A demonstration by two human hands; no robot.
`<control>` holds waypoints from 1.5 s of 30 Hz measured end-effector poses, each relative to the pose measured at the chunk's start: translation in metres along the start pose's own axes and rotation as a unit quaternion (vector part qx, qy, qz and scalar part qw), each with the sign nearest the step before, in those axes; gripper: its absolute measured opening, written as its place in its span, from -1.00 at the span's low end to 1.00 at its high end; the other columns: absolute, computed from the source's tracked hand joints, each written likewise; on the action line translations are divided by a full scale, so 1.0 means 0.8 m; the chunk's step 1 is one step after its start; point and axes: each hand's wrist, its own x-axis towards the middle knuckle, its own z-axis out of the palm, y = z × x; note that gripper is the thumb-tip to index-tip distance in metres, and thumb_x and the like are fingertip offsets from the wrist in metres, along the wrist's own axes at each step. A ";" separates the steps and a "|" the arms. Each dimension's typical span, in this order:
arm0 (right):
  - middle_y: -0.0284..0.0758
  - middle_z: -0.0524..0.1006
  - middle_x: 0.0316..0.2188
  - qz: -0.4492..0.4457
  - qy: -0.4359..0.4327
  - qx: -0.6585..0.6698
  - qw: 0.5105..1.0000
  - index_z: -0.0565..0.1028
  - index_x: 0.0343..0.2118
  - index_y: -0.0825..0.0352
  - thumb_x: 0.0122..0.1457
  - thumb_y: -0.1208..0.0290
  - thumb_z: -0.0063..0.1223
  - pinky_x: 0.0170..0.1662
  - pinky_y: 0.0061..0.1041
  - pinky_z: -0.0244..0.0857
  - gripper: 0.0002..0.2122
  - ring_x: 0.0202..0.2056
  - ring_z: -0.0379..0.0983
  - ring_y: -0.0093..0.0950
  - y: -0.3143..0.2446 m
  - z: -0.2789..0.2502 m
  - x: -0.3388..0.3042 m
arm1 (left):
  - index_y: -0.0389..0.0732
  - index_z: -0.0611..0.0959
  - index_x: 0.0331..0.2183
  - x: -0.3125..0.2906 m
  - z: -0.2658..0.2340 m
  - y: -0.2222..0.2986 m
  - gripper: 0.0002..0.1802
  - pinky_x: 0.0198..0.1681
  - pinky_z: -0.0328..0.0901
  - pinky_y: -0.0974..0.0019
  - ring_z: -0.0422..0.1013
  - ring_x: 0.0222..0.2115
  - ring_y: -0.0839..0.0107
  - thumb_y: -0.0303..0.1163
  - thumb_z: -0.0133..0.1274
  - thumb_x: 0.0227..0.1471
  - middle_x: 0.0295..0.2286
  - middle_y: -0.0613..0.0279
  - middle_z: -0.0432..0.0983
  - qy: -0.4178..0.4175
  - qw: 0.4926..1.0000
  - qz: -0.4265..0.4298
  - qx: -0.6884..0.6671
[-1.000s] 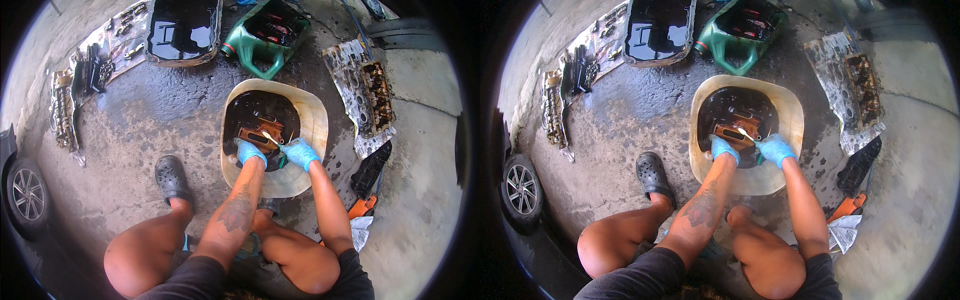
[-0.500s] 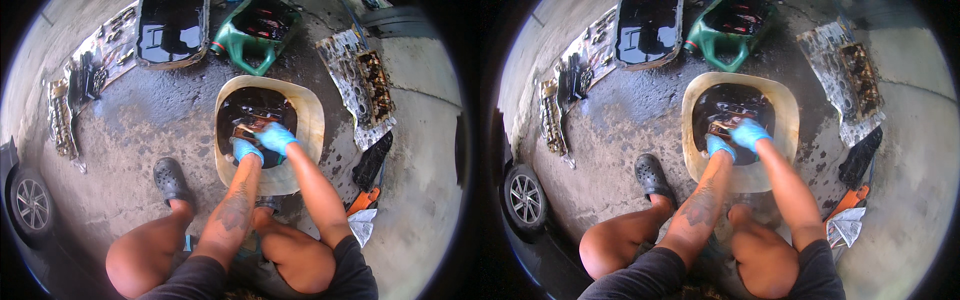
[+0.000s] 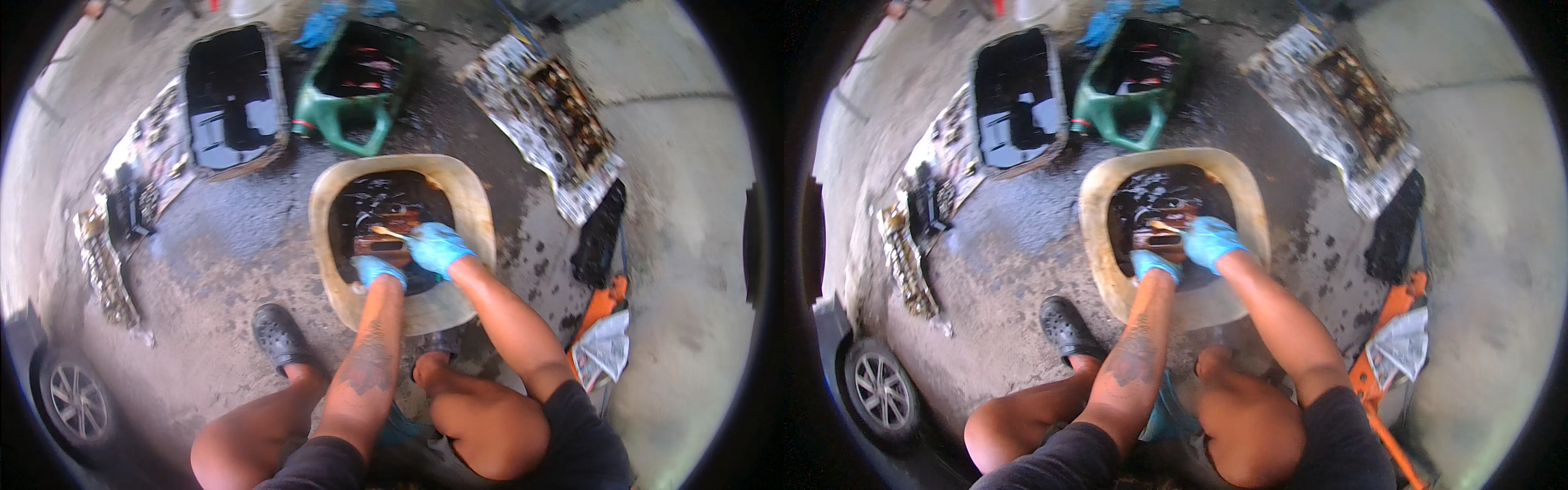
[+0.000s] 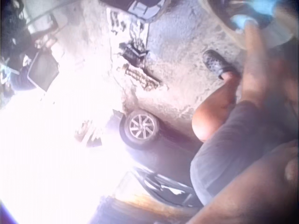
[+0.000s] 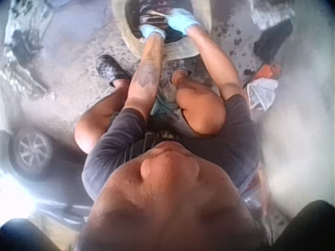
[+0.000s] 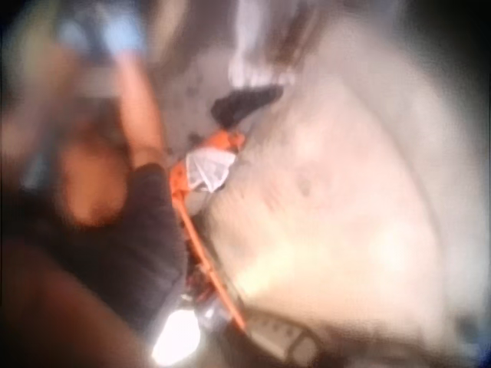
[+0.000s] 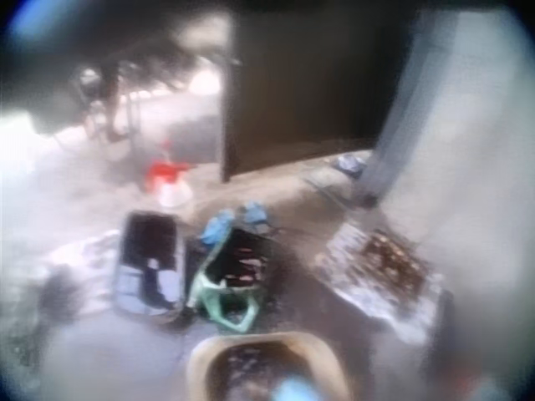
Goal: The person scrubs a metallic engine component submerged in a basin of dark liquid using a small brush. The person repeatedly dips and scrubs the part, turning it over to clean multiple surfaces.
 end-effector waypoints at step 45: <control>-0.02 0.60 -0.25 0.111 -0.104 0.109 0.982 0.64 -0.29 0.33 0.03 0.32 0.03 -0.13 -0.21 0.45 -0.73 -0.19 0.58 -0.13 0.000 -0.047 -0.033 | -0.05 0.52 0.05 0.044 -0.009 0.060 -0.43 0.13 0.25 -0.14 0.40 0.00 0.06 0.02 -0.34 0.19 0.02 0.13 0.47 0.002 0.996 -0.068 0.049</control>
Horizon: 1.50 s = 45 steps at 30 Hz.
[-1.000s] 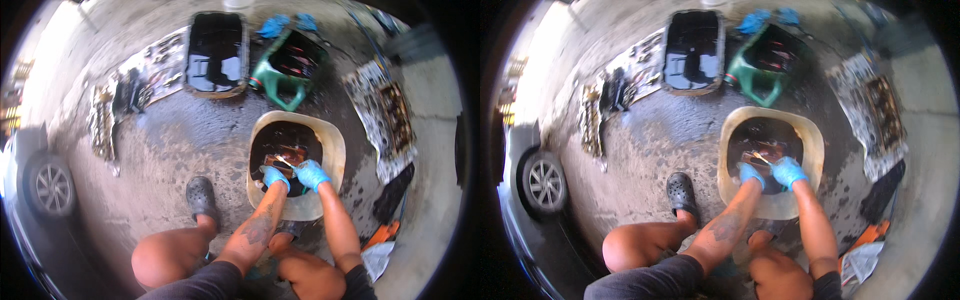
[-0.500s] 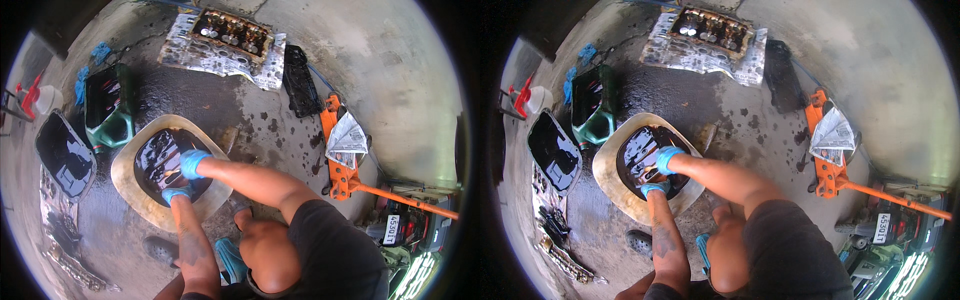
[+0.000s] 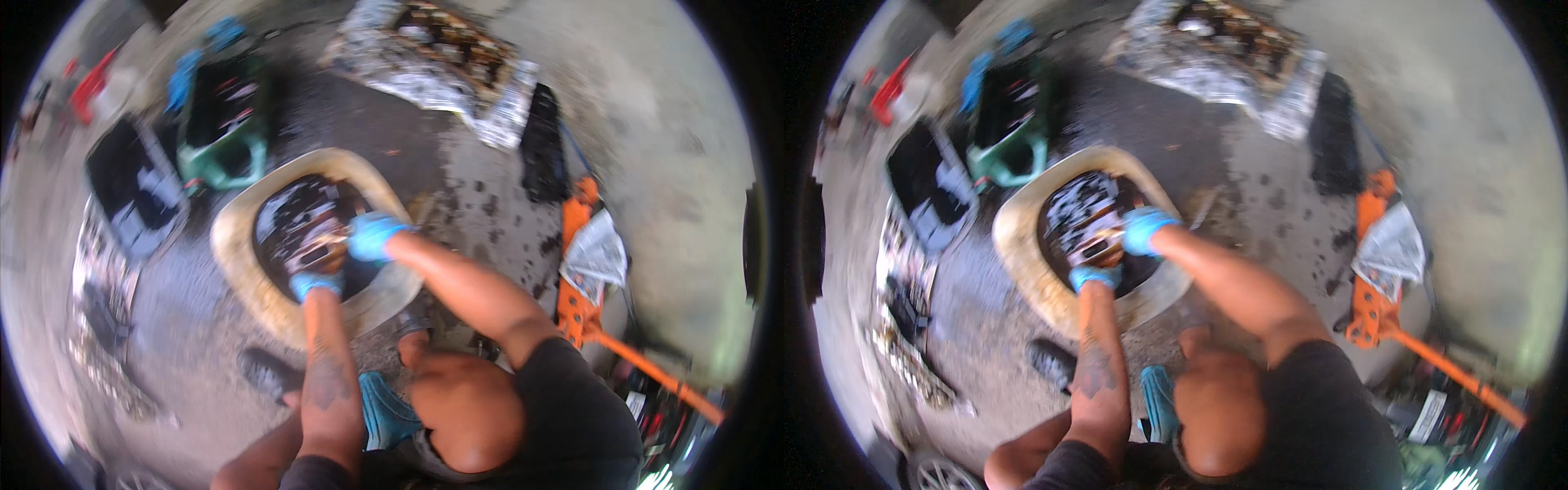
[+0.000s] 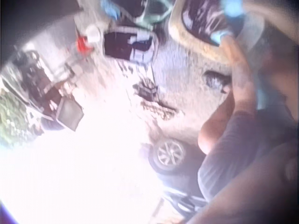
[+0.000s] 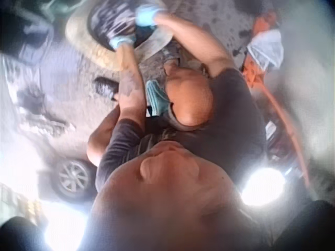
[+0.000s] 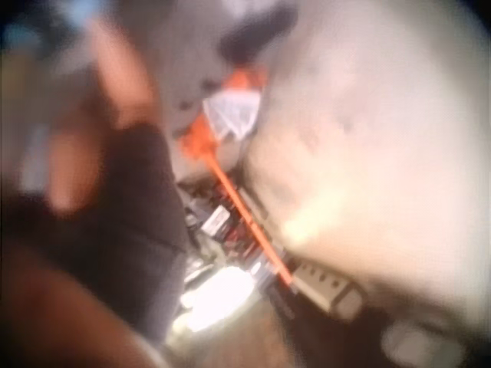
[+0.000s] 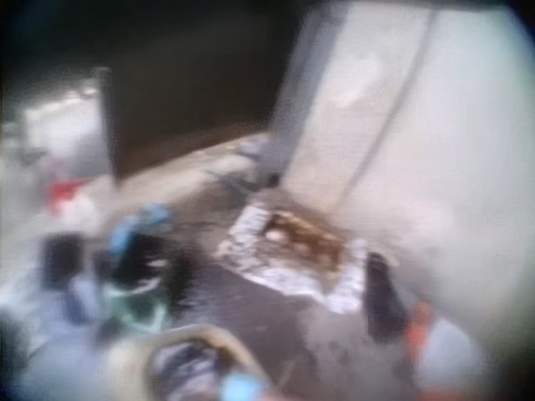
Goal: The person scrubs a metallic engine component submerged in a basin of dark liquid using a small brush. The person repeatedly dips and scrubs the part, turning it over to clean multiple surfaces.
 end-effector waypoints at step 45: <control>0.05 0.53 -0.22 0.032 0.260 -0.036 0.964 0.45 0.04 0.33 0.24 0.31 -0.17 -0.06 -0.12 0.35 -0.64 -0.13 0.46 0.04 0.039 0.035 0.012 | -0.56 0.53 -0.13 -0.120 0.058 -0.099 -0.31 -0.34 0.44 0.25 0.52 -0.35 0.29 -0.01 0.17 0.06 -0.20 -0.07 0.55 0.185 0.970 0.047 0.151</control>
